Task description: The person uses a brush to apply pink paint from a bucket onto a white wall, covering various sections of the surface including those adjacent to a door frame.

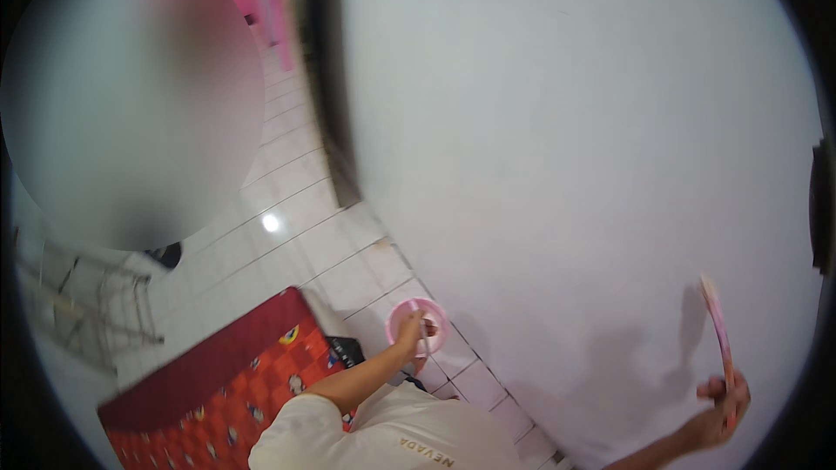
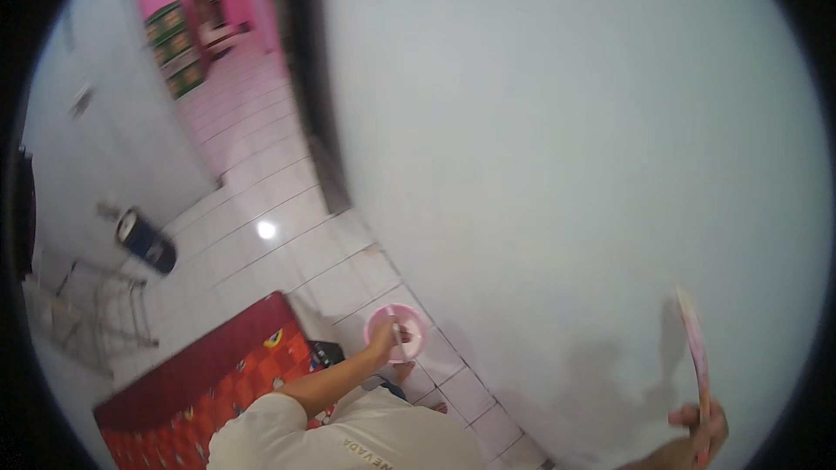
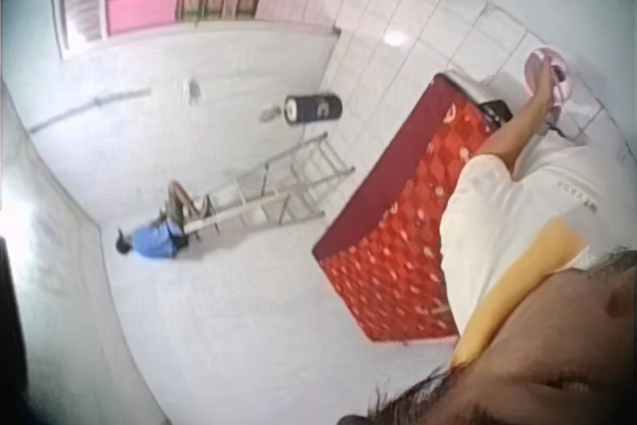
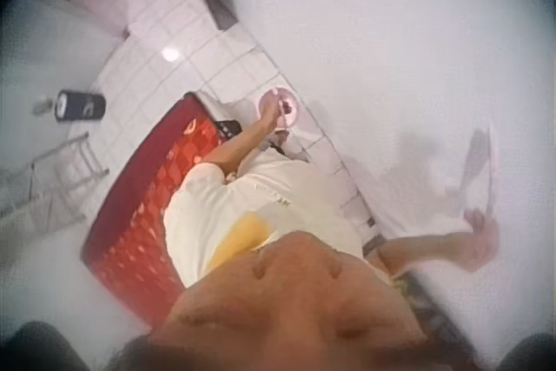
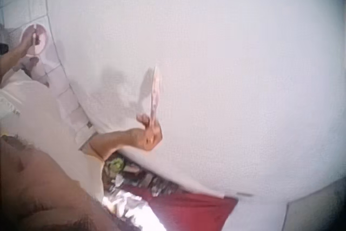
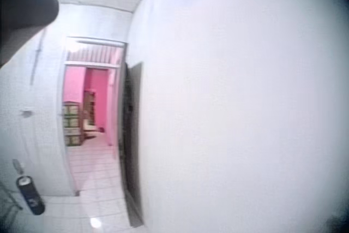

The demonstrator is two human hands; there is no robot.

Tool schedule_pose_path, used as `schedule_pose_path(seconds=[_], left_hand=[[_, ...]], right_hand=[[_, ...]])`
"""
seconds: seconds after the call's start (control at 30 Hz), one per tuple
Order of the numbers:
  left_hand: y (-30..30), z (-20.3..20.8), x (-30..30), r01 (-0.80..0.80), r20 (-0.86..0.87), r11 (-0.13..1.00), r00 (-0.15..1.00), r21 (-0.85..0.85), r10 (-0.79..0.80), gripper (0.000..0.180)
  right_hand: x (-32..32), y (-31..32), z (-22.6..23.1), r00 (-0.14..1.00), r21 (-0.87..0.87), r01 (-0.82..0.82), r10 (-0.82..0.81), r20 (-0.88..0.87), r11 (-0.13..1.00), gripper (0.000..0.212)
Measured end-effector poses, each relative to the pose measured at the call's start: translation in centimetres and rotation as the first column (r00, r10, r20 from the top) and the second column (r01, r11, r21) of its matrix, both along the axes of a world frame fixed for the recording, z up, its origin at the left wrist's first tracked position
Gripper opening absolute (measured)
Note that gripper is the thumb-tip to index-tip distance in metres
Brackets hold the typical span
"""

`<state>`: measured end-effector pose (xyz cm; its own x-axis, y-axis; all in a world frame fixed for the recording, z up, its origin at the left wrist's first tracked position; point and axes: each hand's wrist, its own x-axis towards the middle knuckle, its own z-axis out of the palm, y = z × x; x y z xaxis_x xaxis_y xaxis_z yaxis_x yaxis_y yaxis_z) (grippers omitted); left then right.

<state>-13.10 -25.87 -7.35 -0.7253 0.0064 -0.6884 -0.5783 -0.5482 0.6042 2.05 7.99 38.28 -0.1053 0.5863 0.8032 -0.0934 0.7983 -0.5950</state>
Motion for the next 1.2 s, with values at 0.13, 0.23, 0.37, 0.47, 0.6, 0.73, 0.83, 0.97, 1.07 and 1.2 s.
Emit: schedule_pose_path(seconds=[0.13,0.23,0.37,0.47,0.6,0.73,0.83,0.97,1.07,1.2], left_hand=[[-0.3,4.8,3.2,-0.114,-0.058,0.990,0.992,-0.086,0.109,0.031],[-0.5,7.7,5.1,-0.141,-0.094,0.986,0.987,-0.093,0.132,0.031],[-0.8,7.7,6.4,-0.187,-0.146,0.980,0.974,-0.076,0.174,0.028],[-0.3,9.4,6.7,-0.185,-0.215,0.980,0.962,-0.077,0.165,0.026],[1.0,11.4,7.6,-0.190,-0.295,0.979,0.942,-0.068,0.162,0.025],[2.4,13.5,8.5,-0.198,-0.332,0.979,0.927,-0.046,0.172,0.026],[3.5,14.4,9.4,-0.182,-0.340,0.983,0.926,-0.025,0.163,0.027],[5.2,15.6,10.4,-0.174,-0.376,0.985,0.913,-0.015,0.156,0.029],[6.4,17.3,10.9,-0.176,-0.428,0.984,0.892,-0.037,0.144,0.031],[8.0,19.5,11.3,-0.101,-0.432,0.990,0.901,-0.103,0.047,0.034]], right_hand=[[-0.3,-2.2,-3.0,0.914,-0.140,-0.066,0.116,0.389,0.988,0.048],[-4.0,-2.8,-9.5,0.762,-0.296,-0.565,0.625,0.170,0.770,0.029],[-5.4,-6.4,-14.6,0.493,-0.549,-0.644,0.838,0.234,0.533,0.021],[-6.0,-6.7,-17.3,0.376,-0.656,-0.648,0.912,0.165,0.386,0.020],[-5.7,-5.9,-20.2,0.239,-0.734,-0.624,0.960,0.148,0.269,0.019],[-5.1,-5.3,-21.6,0.140,-0.751,-0.627,0.978,0.153,0.207,0.019],[-4.6,-5.4,-22.1,0.093,-0.774,-0.610,0.985,0.142,0.169,0.022],[-4.3,-5.2,-22.8,-0.061,-0.791,-0.599,0.978,0.200,0.125,0.026],[-4.3,-5.2,-23.1,-0.166,-0.755,-0.642,0.939,0.303,0.130,0.027],[-5.4,-5.2,-23.8,-0.262,-0.603,-0.785,0.806,0.530,0.142,0.030]])
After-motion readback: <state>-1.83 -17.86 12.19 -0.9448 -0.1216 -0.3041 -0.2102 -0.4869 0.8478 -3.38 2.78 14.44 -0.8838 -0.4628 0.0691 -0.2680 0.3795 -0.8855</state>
